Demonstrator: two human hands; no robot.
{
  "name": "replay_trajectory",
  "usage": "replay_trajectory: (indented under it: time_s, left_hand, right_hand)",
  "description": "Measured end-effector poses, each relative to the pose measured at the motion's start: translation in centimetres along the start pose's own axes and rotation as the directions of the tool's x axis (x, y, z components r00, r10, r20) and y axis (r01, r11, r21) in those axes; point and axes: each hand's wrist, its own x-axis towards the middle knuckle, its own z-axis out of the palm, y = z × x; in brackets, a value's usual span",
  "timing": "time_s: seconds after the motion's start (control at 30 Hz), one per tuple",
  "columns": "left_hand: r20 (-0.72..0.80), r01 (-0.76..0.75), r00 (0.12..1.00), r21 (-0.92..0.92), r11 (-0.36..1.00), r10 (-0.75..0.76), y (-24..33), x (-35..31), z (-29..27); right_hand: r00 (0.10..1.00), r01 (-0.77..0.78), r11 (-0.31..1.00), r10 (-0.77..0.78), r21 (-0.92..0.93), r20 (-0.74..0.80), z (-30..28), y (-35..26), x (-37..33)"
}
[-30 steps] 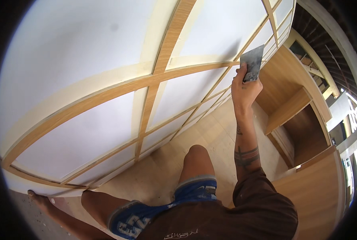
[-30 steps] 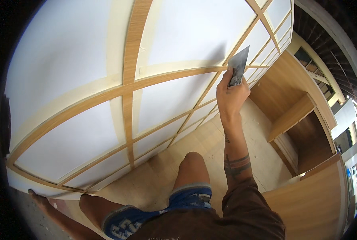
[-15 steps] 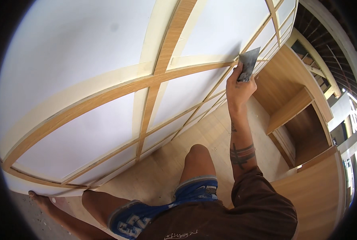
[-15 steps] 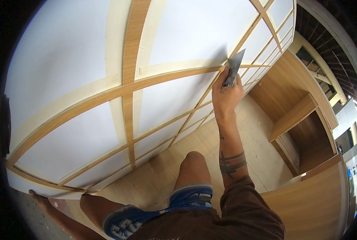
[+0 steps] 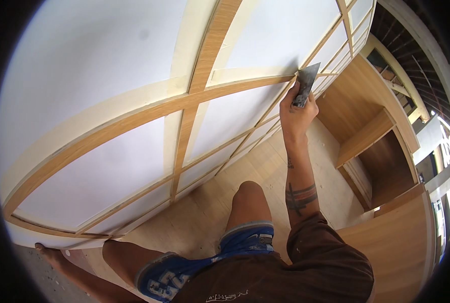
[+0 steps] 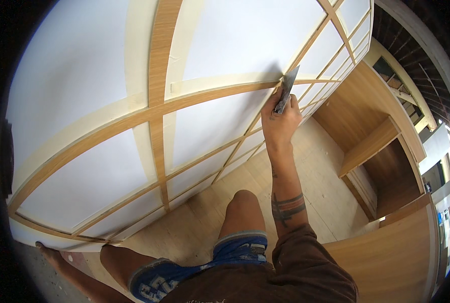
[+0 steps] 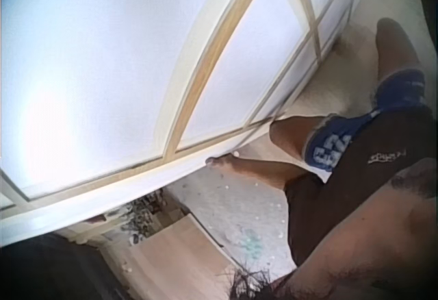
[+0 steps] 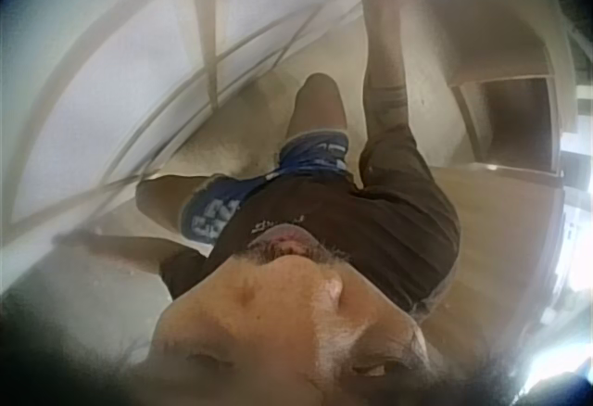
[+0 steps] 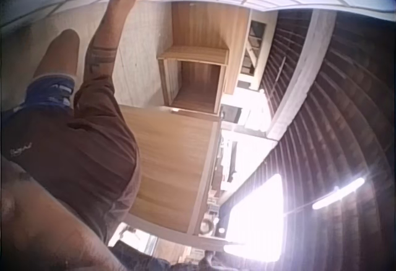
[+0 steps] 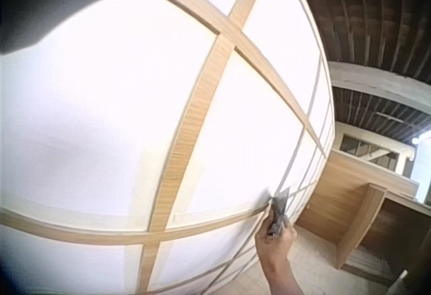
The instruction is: The recorder is applying masking tape to a grid-like wooden frame and using a putty knife to secure or trim it.
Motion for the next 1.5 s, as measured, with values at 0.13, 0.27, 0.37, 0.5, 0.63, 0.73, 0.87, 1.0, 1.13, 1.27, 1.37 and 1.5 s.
replay_trajectory:
  time_s: [0.13, 0.27, 0.37, 0.5, 0.63, 0.73, 0.87, 1.0, 1.13, 1.27, 1.37, 1.5]
  left_hand:
    - [-0.059, 0.000, 0.998, -0.023, 1.000, -0.002, 0.3, -0.9, 2.1]
    - [-0.109, 0.058, 0.992, -0.019, 0.998, -0.060, 0.6, -1.5, 2.4]
    - [-0.081, 0.076, 0.993, -0.068, 0.995, -0.081, 1.1, -1.0, 1.2]
    - [-0.105, 0.034, 0.994, -0.057, 0.998, -0.040, 0.8, -1.7, 3.4]
    - [-0.109, 0.042, 0.993, 0.013, 0.999, -0.040, 0.6, -1.5, 2.6]
    - [0.019, -0.006, 1.000, 0.018, 1.000, 0.006, 0.6, -0.6, 0.9]
    - [-0.057, -0.003, 0.998, 0.041, 0.999, 0.005, 0.1, -1.4, 2.5]
    - [0.004, -0.042, 0.999, 0.015, 0.999, 0.042, 0.9, -1.6, 2.4]
    - [-0.067, -0.028, 0.997, 0.028, 0.999, 0.030, 1.3, -2.4, 4.1]
    - [-0.065, -0.039, 0.997, 0.044, 0.998, 0.042, 1.2, -1.7, 2.5]
    - [-0.012, -0.063, 0.998, 0.037, 0.997, 0.063, 1.0, -1.7, 2.8]
    - [0.007, -0.034, 0.999, 0.020, 0.999, 0.034, 1.1, -2.0, 3.0]
  right_hand:
    - [0.996, -0.085, 0.996, 0.085, 0.003, 0.030, -0.8, -0.1, 0.9]
    - [0.988, -0.089, 0.995, 0.094, -0.051, 0.119, -2.0, 0.1, 3.1]
    - [0.937, -0.107, 0.974, 0.166, -0.202, 0.306, -3.4, -0.9, 6.4]
    - [0.975, 0.176, 0.952, -0.203, -0.249, -0.089, -2.8, -1.3, 7.4]
    - [0.956, -0.281, 0.956, 0.272, 0.079, 0.107, -4.6, -2.1, 5.7]
    - [0.891, -0.442, 0.886, 0.414, 0.141, 0.188, -4.0, -1.4, 4.5]
    - [0.888, -0.447, 0.880, 0.415, 0.162, 0.198, -3.9, 0.1, 4.3]
    - [0.839, -0.541, 0.797, 0.487, 0.268, 0.245, -3.6, 0.4, 4.0]
    - [0.840, -0.541, 0.784, 0.483, 0.304, 0.248, -3.6, 1.0, 3.8]
    - [0.809, -0.587, 0.720, 0.527, 0.370, 0.260, -3.3, 1.3, 3.4]
    - [0.801, -0.599, 0.712, 0.537, 0.367, 0.264, -3.4, 1.4, 3.2]
    - [0.813, -0.582, 0.736, 0.525, 0.346, 0.251, -3.5, 1.4, 2.7]
